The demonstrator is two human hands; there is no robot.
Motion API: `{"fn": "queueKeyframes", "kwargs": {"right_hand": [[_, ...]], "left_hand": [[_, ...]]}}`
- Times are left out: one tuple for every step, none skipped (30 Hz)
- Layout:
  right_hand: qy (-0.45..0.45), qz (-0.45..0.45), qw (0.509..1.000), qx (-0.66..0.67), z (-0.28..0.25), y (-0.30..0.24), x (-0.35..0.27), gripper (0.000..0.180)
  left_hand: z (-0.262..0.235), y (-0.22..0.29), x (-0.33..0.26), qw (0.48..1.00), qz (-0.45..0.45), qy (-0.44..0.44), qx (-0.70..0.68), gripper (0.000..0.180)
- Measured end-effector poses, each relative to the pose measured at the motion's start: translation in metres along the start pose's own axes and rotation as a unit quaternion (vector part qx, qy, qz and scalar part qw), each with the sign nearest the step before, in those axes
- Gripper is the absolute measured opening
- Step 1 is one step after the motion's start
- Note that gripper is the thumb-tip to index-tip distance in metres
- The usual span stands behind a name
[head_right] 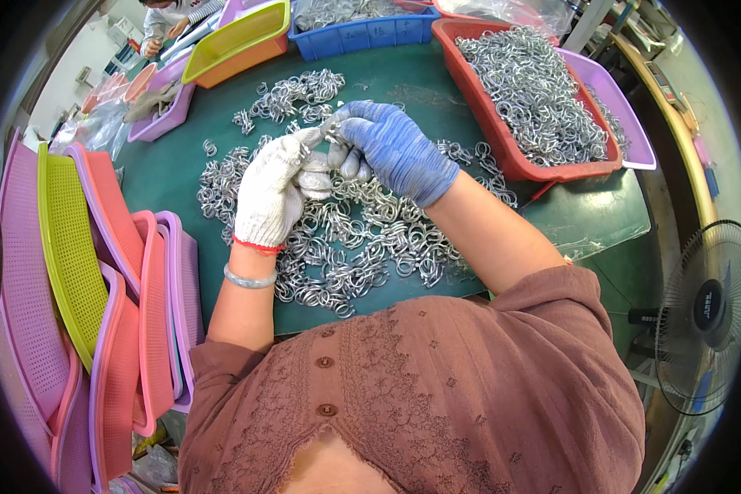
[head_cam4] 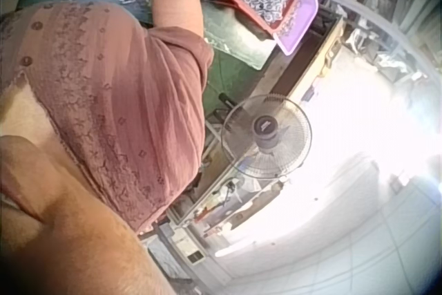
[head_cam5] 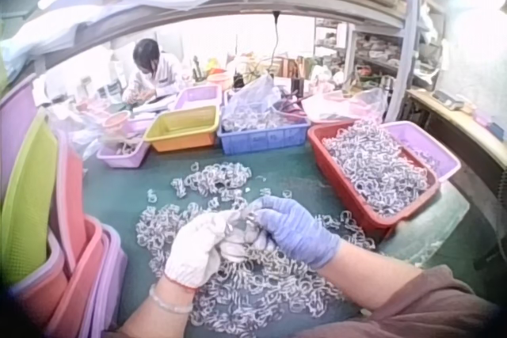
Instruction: The person sits at a workstation and uses both hands to pick up small metal rings and link them together. They place the assembled metal chains into a red plastic tray on the table. The person wears white and blue gloves while handling the metal components.
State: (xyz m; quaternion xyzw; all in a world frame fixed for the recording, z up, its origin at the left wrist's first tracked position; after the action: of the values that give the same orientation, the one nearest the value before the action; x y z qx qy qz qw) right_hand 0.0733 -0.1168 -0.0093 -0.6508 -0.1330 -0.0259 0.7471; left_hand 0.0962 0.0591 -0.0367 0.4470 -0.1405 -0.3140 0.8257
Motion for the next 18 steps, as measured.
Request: {"fn": "queueKeyframes", "kwargs": {"right_hand": [[0.003,0.001,1.000,-0.013,0.001,-0.003,0.000,0.025],[0.006,0.002,1.000,-0.027,0.002,-0.005,-0.001,0.024],[0.011,-0.003,0.999,-0.033,0.003,-0.007,-0.001,0.024],[0.016,-0.009,0.999,-0.040,0.004,-0.009,-0.002,0.024],[0.021,-0.015,0.999,-0.046,0.005,-0.010,-0.003,0.023],[0.022,-0.018,0.998,-0.058,0.006,-0.012,-0.004,0.023],[0.024,-0.020,0.997,-0.070,0.007,-0.013,-0.004,0.023],[0.026,-0.022,0.996,-0.081,0.007,-0.013,-0.005,0.023],[0.033,-0.007,0.996,-0.086,0.008,-0.015,-0.005,0.023],[0.039,0.008,0.995,-0.090,0.008,-0.016,-0.005,0.022],[0.044,0.023,0.994,-0.094,0.009,-0.017,-0.006,0.022],[0.045,0.023,0.994,-0.096,0.009,-0.018,-0.006,0.021],[0.045,0.022,0.994,-0.098,0.010,-0.019,-0.006,0.021],[0.045,0.022,0.994,-0.101,0.010,-0.019,-0.006,0.020],[0.044,0.015,0.994,-0.102,0.010,-0.018,-0.006,0.020],[0.042,0.007,0.994,-0.103,0.010,-0.017,-0.006,0.019],[0.040,-0.001,0.994,-0.103,0.010,-0.016,-0.006,0.019],[0.038,-0.006,0.994,-0.106,0.010,-0.016,-0.006,0.019]], "left_hand": [[0.001,0.001,0.000,1.000,-0.003,-0.002,-0.004,0.033],[0.001,0.001,0.000,1.000,-0.006,-0.005,-0.009,0.032],[0.000,0.000,0.001,1.000,-0.006,-0.008,-0.015,0.032],[-0.001,-0.001,0.001,1.000,-0.006,-0.013,-0.022,0.031],[-0.002,-0.001,0.001,0.999,-0.005,-0.016,-0.028,0.031],[-0.002,-0.001,0.001,0.999,-0.008,-0.012,-0.032,0.030],[-0.001,-0.001,0.000,0.999,-0.010,-0.008,-0.035,0.030],[-0.002,-0.002,0.001,0.999,-0.014,-0.005,-0.040,0.029],[-0.002,-0.003,0.001,0.999,-0.013,-0.009,-0.036,0.030],[-0.003,-0.004,0.001,0.999,-0.012,-0.013,-0.033,0.030],[-0.004,-0.004,0.001,0.999,-0.011,-0.016,-0.031,0.030],[-0.004,-0.004,0.001,0.999,-0.019,-0.025,-0.045,0.030],[-0.004,-0.005,0.001,0.997,-0.026,-0.033,-0.060,0.031],[-0.005,-0.005,0.001,0.996,-0.034,-0.040,-0.075,0.031],[-0.004,-0.005,0.000,0.995,-0.037,-0.046,-0.078,0.031],[-0.003,-0.003,-0.001,0.995,-0.041,-0.051,-0.080,0.031],[-0.003,-0.003,-0.002,0.994,-0.044,-0.056,-0.083,0.032],[-0.003,-0.004,-0.002,0.993,-0.048,-0.057,-0.089,0.032]]}}
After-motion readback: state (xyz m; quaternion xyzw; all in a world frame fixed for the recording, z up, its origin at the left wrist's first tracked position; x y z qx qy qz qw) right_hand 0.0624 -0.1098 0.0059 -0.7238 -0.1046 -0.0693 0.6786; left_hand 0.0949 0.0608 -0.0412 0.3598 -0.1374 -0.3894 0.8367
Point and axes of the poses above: each hand's wrist, its own x-axis towards the middle knuckle, its own z-axis out of the palm, y = z × x, the point moved 2 cm from there along x, towards the middle knuckle, and after that the axes turned 12 degrees about -z, right-handed, at the moved point
